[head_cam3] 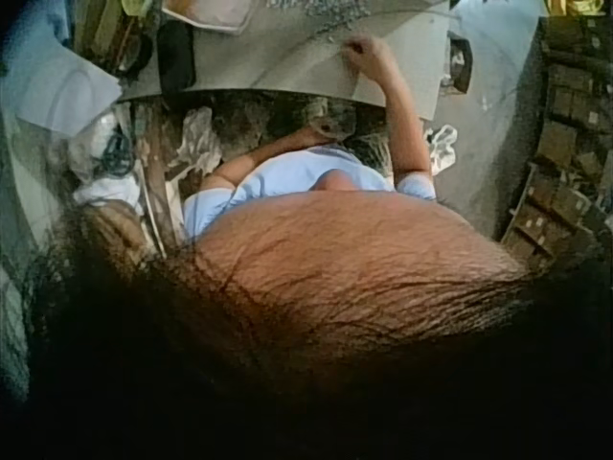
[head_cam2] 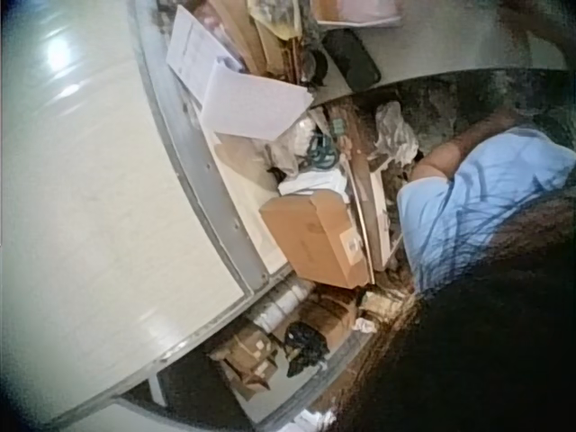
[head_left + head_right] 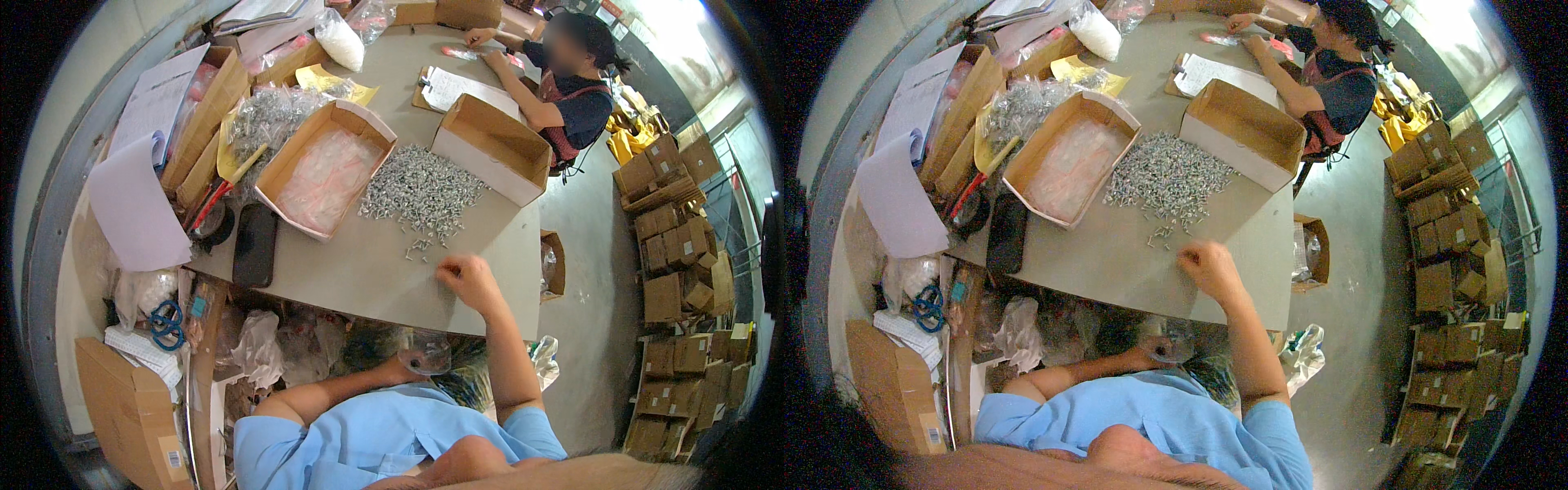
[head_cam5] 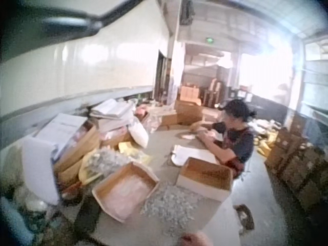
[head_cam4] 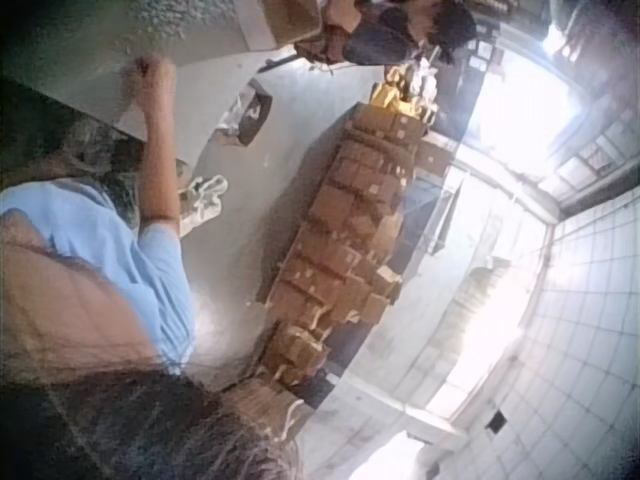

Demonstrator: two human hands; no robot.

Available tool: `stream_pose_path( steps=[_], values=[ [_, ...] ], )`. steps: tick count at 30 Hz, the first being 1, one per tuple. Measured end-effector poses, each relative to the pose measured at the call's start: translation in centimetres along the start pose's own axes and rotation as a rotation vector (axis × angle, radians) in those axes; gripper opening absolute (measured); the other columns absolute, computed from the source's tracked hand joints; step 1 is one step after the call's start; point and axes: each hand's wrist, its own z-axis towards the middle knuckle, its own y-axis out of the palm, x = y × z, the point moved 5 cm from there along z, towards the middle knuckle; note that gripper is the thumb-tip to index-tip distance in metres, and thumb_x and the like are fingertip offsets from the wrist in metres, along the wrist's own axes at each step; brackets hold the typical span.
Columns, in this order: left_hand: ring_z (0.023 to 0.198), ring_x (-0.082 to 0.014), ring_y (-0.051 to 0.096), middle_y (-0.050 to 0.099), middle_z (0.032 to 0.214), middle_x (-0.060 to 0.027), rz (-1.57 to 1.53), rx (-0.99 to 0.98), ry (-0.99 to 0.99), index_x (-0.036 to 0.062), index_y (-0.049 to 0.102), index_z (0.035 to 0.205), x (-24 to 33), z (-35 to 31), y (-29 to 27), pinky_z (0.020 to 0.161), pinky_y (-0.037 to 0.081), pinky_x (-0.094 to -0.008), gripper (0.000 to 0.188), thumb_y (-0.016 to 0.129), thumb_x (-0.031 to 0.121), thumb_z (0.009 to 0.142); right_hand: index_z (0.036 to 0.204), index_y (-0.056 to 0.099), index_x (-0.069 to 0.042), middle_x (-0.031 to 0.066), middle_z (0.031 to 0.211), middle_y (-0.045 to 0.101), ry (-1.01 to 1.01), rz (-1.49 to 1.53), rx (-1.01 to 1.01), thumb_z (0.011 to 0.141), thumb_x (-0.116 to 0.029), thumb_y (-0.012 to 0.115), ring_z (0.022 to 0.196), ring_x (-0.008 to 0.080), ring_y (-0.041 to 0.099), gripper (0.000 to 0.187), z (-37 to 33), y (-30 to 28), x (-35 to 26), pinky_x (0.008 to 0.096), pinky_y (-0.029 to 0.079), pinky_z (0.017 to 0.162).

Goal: The person sorts small metal components by hand, picking them from a pile on the table and placing them into a plastic bag.

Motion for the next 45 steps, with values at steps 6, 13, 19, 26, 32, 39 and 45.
stream_pose_path(
  steps=[6,13,19,26,32,39,45],
  values=[
    [0.086,-0.0228,0.061,0.064,0.091,-0.0125,0.107,0.077,0.12,0.0037,0.06,0.094,-1.8,0.0,0.0,0.078,0.047,-0.0372,0.039,0.078,0.033,0.075,0.1,0.062,-0.007,0.0144,0.09,0.06,-0.028,-0.205,0.413,0.079,-0.014,0.066,0.084,0.0333,0.06,0.022,3.0,0.1,0.4,0.0425,0.048,0.074],
    [0.086,-0.0194,0.06,0.065,0.089,-0.0103,0.078,0.042,0.06,0.0022,0.062,0.089,0.8,0.0,-0.4,0.079,0.047,-0.0355,0.036,0.079,0.03,0.074,0.09,0.058,-0.006,0.0166,0.09,0.06,0.03,-0.266,0.326,0.08,-0.016,0.064,0.085,0.0374,0.059,0.015,1.8,0.8,1.5,0.0448,0.049,0.074],
    [0.087,-0.0203,0.055,0.059,0.088,-0.0084,-0.03,-0.016,0.057,0.0053,0.06,0.086,0.8,-0.2,-0.2,0.081,0.044,-0.0353,0.031,0.077,0.03,0.077,0.086,0.062,-0.005,0.0133,0.083,0.06,-0.101,-0.116,-0.046,0.077,-0.016,0.068,0.075,0.0327,0.06,0.015,-4.0,1.7,-0.8,0.0404,0.049,0.066],
    [0.1,-0.0252,0.055,0.06,0.104,-0.0128,0.163,-0.009,-0.203,0.0064,0.062,0.104,2.7,0.2,-1.2,0.092,0.043,-0.0389,0.037,0.072,0.034,0.082,0.082,0.063,-0.002,0.0102,0.075,0.059,-0.142,0.263,-0.075,0.079,-0.009,0.068,0.066,0.0225,0.059,0.01,-7.4,2.1,-1.1,0.0321,0.047,0.06],
    [0.089,-0.0214,0.055,0.06,0.095,-0.0091,0.158,0.035,-0.134,0.0057,0.061,0.097,2.3,0.1,-1.4,0.081,0.045,-0.036,0.034,0.073,0.031,0.079,0.083,0.063,-0.004,0.0113,0.074,0.06,-0.046,0.364,0.058,0.079,-0.01,0.068,0.067,0.0247,0.06,0.009,-7.4,2.0,0.1,0.0333,0.048,0.06],
    [0.082,-0.0171,0.054,0.06,0.088,-0.0071,0.077,0.051,-0.229,0.003,0.062,0.094,3.3,-0.4,-2.0,0.075,0.045,-0.0332,0.032,0.075,0.026,0.078,0.082,0.062,-0.006,0.0118,0.078,0.06,-0.163,0.35,0.152,0.079,-0.011,0.066,0.07,0.0305,0.061,0.008,-8.1,1.6,-0.6,0.0371,0.049,0.063],
    [0.086,-0.0184,0.054,0.062,0.093,-0.0076,0.207,-0.022,-0.213,0.0039,0.059,0.096,2.5,-1.9,-3.3,0.077,0.045,-0.0356,0.037,0.076,0.029,0.076,0.084,0.062,-0.007,0.0112,0.081,0.058,-0.208,0.232,0.204,0.079,-0.011,0.065,0.074,0.0319,0.059,0.006,-8.8,2.6,-0.4,0.0386,0.05,0.065]
  ],
)
